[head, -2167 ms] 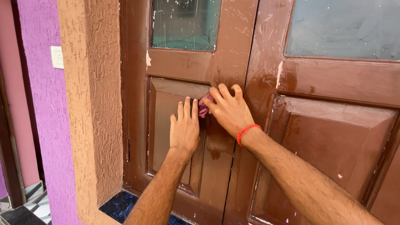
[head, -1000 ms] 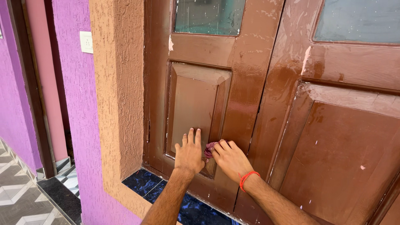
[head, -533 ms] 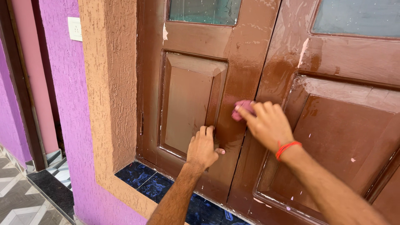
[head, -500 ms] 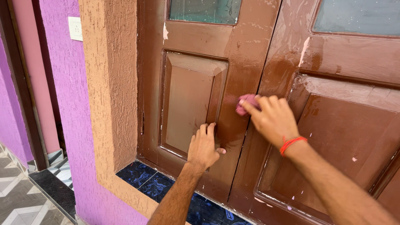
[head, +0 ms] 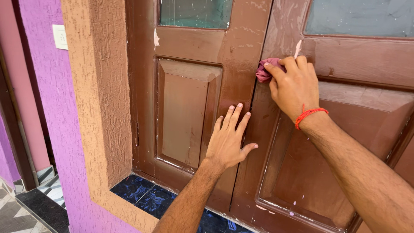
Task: The person wipes a brown wooden door with a red cloth, repeatedly dipping the cloth into a pink bucket of water to clean the surface. The person cleans the lower panels, the vertical seam, and the glass panes of the door.
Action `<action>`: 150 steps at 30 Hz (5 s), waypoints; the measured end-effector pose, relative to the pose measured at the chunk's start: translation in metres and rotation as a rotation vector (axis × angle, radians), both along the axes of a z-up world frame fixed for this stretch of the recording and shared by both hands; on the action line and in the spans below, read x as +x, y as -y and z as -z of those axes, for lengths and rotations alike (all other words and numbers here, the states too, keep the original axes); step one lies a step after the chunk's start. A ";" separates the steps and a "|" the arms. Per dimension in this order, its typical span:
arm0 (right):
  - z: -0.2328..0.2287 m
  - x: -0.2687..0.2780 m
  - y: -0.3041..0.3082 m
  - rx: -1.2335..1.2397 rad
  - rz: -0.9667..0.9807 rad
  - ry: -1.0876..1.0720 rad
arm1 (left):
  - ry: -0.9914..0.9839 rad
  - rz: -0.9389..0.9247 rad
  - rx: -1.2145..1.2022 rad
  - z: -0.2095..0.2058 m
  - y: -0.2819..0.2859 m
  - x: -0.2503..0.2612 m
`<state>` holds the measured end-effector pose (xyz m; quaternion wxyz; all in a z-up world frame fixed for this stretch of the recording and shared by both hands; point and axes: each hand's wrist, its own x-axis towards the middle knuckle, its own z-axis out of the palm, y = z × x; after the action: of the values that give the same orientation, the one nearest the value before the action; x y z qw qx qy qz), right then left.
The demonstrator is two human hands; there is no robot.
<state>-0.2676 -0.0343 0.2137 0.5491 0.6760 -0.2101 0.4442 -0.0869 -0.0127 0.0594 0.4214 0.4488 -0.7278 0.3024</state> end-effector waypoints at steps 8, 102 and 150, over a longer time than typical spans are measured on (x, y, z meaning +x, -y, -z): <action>0.071 -0.005 -0.011 0.198 0.016 -0.132 | -0.020 -0.052 0.041 0.005 0.001 -0.009; 0.280 0.004 -0.014 0.540 0.096 -0.198 | -0.016 -0.027 0.138 0.130 0.002 0.027; 0.180 0.031 -0.021 0.379 -0.237 0.079 | -0.473 -0.114 0.532 0.182 -0.013 0.025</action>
<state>-0.2368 -0.0138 0.0332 0.3477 0.7691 -0.2302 0.4843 -0.0621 0.0001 -0.1228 0.4289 0.6401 -0.6372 0.0133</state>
